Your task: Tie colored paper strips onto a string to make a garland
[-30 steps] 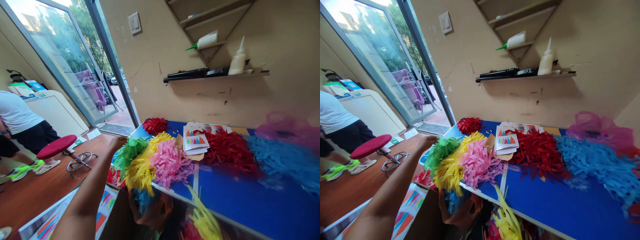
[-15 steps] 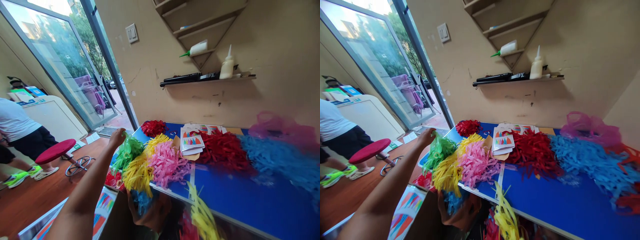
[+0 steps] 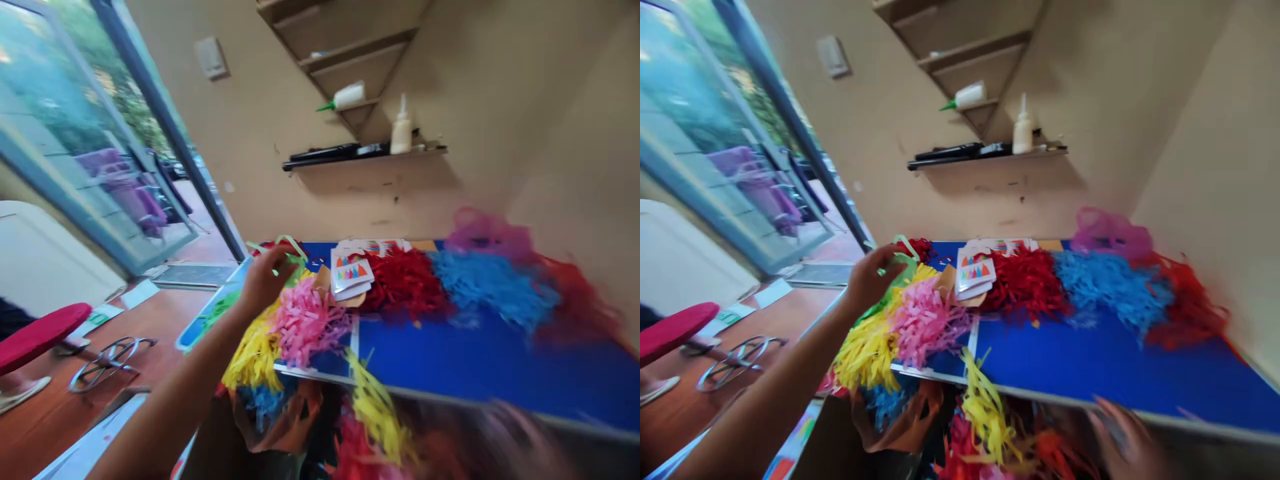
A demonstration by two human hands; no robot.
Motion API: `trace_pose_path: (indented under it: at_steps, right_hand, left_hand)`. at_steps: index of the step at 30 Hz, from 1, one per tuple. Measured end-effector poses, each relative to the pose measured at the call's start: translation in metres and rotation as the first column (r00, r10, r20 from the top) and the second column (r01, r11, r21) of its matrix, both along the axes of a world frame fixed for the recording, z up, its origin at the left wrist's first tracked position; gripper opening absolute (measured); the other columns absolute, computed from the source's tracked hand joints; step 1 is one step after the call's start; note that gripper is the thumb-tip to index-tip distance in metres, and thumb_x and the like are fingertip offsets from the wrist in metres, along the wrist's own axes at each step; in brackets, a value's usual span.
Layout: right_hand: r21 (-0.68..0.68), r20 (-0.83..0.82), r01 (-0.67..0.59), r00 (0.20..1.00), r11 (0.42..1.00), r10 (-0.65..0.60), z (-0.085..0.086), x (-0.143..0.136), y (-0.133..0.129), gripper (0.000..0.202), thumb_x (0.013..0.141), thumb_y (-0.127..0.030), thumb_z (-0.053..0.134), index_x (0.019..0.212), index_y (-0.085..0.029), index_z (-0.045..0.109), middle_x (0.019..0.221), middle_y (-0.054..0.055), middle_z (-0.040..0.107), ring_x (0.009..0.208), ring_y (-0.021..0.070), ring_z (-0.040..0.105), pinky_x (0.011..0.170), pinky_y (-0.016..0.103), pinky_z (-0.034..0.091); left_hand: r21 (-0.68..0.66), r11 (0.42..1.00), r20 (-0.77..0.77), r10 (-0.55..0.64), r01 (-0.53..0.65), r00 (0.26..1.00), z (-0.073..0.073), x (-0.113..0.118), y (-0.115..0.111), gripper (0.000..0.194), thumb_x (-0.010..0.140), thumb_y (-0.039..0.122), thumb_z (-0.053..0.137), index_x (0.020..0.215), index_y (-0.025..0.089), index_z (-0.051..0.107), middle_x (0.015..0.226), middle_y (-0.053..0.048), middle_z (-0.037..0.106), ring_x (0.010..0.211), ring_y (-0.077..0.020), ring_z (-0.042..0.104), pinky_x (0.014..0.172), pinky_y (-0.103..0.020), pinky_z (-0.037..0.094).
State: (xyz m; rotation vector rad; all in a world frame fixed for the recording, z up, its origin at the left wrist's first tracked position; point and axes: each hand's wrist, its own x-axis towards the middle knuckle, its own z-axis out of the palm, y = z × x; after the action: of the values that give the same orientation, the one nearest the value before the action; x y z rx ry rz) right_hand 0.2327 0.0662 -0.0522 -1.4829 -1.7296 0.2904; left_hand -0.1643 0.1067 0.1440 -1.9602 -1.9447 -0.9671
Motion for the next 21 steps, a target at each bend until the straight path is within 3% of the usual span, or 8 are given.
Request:
trace_pose_path:
  at_steps: [3,5,6,10,14,18,19,21]
  right_hand:
    - [0.102,-0.006,-0.080,0.997,0.992,0.081,0.011,-0.033,0.004,0.039,0.087,-0.046,0.062,0.124,-0.035,0.058,0.123,0.004,0.063,0.115,0.0246,0.059,0.093,0.040,0.053]
    - [0.212,0.006,-0.261,0.964,0.942,0.266,0.022,-0.065,0.019,0.065,0.082,-0.041,0.066,0.140,-0.020,0.044,0.139,0.013,0.052,0.128,0.0299,0.048,0.105,0.048,0.042]
    - [0.236,0.023,-0.272,0.961,0.933,0.275,0.028,-0.079,0.030,0.070,0.079,-0.035,0.067,0.142,-0.018,0.042,0.140,0.014,0.051,0.130,0.0311,0.046,0.109,0.050,0.037]
    - [0.176,0.083,-0.279,0.960,0.944,0.269,0.038,-0.097,0.071,0.043,0.077,-0.008,0.058,0.113,-0.029,0.067,0.109,0.003,0.072,0.110,0.0243,0.060,0.109,0.050,0.029]
    - [0.155,0.105,-0.237,0.969,0.959,0.223,0.037,-0.061,0.086,0.035,0.080,-0.005,0.053,0.097,-0.029,0.072,0.103,0.000,0.074,0.103,0.0216,0.062,0.105,0.046,0.031]
    - [0.223,0.072,-0.056,0.997,0.973,0.041,0.050,-0.034,0.071,0.044,0.079,-0.005,0.047,0.115,-0.021,0.066,0.120,0.011,0.066,0.114,0.0288,0.054,0.102,0.053,0.033]
    - [0.269,0.042,-0.049,0.998,0.962,0.039,0.053,-0.036,0.062,0.044,0.080,-0.006,0.046,0.117,-0.020,0.064,0.121,0.012,0.064,0.115,0.0292,0.054,0.102,0.053,0.035]
    - [0.296,-0.008,-0.176,0.982,0.939,0.187,0.053,-0.049,0.044,0.039,0.081,-0.009,0.046,0.113,-0.023,0.066,0.113,0.010,0.066,0.110,0.0269,0.057,0.099,0.047,0.042]
  left_hand:
    - [-0.137,0.942,-0.017,-0.311,0.306,0.950,-0.046,0.084,-0.005,0.022,0.086,0.025,0.058,0.107,0.022,0.066,0.087,-0.002,0.068,0.077,-0.0155,0.064,0.071,-0.025,0.050]
    - [-0.202,0.884,-0.025,-0.436,0.423,0.900,-0.072,0.120,-0.008,0.024,0.087,0.021,0.058,0.109,0.022,0.065,0.091,-0.004,0.069,0.078,-0.0161,0.066,0.069,-0.025,0.050]
    - [-0.226,0.862,-0.031,-0.472,0.454,0.881,-0.083,0.130,-0.007,0.026,0.086,0.020,0.058,0.111,0.022,0.064,0.092,-0.004,0.069,0.077,-0.0162,0.066,0.068,-0.024,0.050]
    - [-0.305,0.825,-0.059,-0.515,0.475,0.855,-0.109,0.133,0.001,0.039,0.084,0.017,0.062,0.122,0.024,0.059,0.084,-0.001,0.068,0.071,-0.0156,0.066,0.062,-0.023,0.049]
    - [-0.352,0.824,-0.070,-0.495,0.443,0.866,-0.129,0.126,0.009,0.040,0.083,0.019,0.064,0.123,0.024,0.062,0.085,-0.003,0.069,0.070,-0.0167,0.065,0.062,-0.025,0.047]
    - [-0.319,0.859,-0.061,-0.440,0.400,0.896,-0.143,0.134,0.022,0.021,0.088,0.020,0.057,0.101,0.023,0.073,0.087,-0.007,0.068,0.079,-0.0198,0.065,0.068,-0.029,0.047]
    - [-0.302,0.872,-0.057,-0.420,0.386,0.905,-0.144,0.137,0.025,0.019,0.088,0.020,0.057,0.095,0.022,0.074,0.083,-0.006,0.068,0.078,-0.0196,0.065,0.068,-0.029,0.047]
    - [-0.264,0.900,-0.061,-0.375,0.348,0.925,-0.142,0.142,0.029,0.019,0.089,0.023,0.056,0.087,0.022,0.075,0.076,-0.005,0.066,0.076,-0.0197,0.063,0.068,-0.030,0.047]
